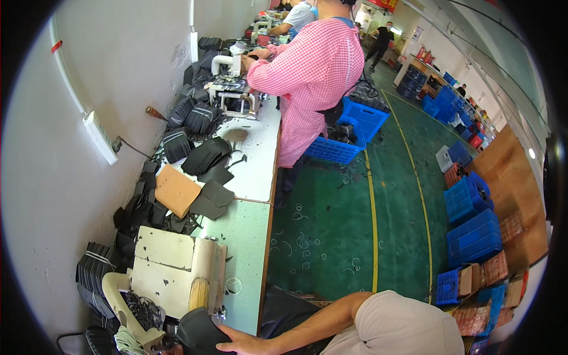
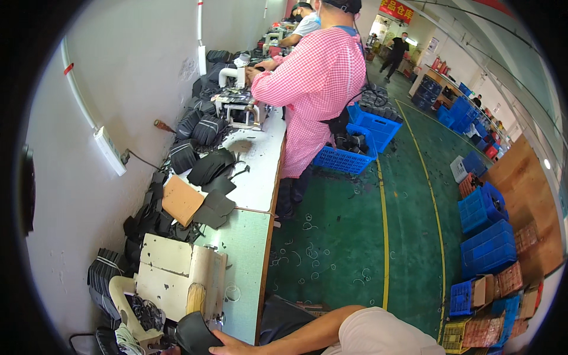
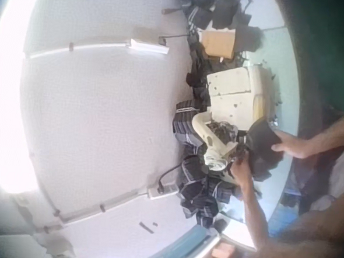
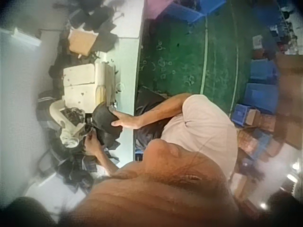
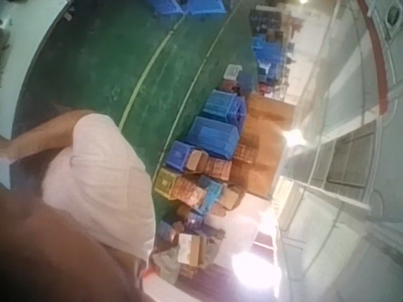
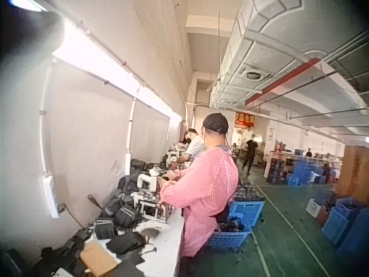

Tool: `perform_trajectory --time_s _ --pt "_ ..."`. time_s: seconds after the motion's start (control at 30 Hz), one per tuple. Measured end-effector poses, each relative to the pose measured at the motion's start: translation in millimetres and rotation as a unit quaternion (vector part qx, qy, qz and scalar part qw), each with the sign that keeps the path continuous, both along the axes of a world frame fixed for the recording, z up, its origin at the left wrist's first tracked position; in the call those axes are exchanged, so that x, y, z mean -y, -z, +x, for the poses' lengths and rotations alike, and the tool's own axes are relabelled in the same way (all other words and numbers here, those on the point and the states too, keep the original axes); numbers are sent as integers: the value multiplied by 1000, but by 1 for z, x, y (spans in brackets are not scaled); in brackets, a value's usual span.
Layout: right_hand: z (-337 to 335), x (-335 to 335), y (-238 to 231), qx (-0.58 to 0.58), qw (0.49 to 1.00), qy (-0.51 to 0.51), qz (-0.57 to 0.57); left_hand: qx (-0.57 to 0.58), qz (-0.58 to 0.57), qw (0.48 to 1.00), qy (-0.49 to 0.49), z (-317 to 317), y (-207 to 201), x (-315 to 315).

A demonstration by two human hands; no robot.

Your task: Operator uses a skiving machine to thin the edges of leather shoe parts and sorts them.

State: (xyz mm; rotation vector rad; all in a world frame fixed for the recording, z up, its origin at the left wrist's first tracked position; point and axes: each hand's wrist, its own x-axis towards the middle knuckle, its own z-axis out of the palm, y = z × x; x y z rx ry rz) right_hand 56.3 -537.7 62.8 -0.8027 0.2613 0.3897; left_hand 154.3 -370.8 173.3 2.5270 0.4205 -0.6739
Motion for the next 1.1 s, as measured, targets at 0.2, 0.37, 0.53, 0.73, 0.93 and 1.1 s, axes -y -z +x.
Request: perform_trajectory --time_s 0.2,0.37,0.53,0.73,0.93,1.1 --pt "1 15 -34 6 999 51 -15 23 -303 950 -70 -24 63 -59" --pt "-6 16 -41 -77 988 105 86 97 -295 945 -107 -22 67 -29" --pt "-4 1 -47 -92 985 75 127 102 -281 943 -147 -25 62 -46" --pt "-4 10 -34 -77 987 83 111 161 -221 956 -110 -19 70 -21" --pt "-5 6 -37 -88 988 53 114 164 -214 953 -138 -24 60 -26" --pt "-1 12 -41 -72 987 82 117 148 -201 958 -141 -14 58 -9"
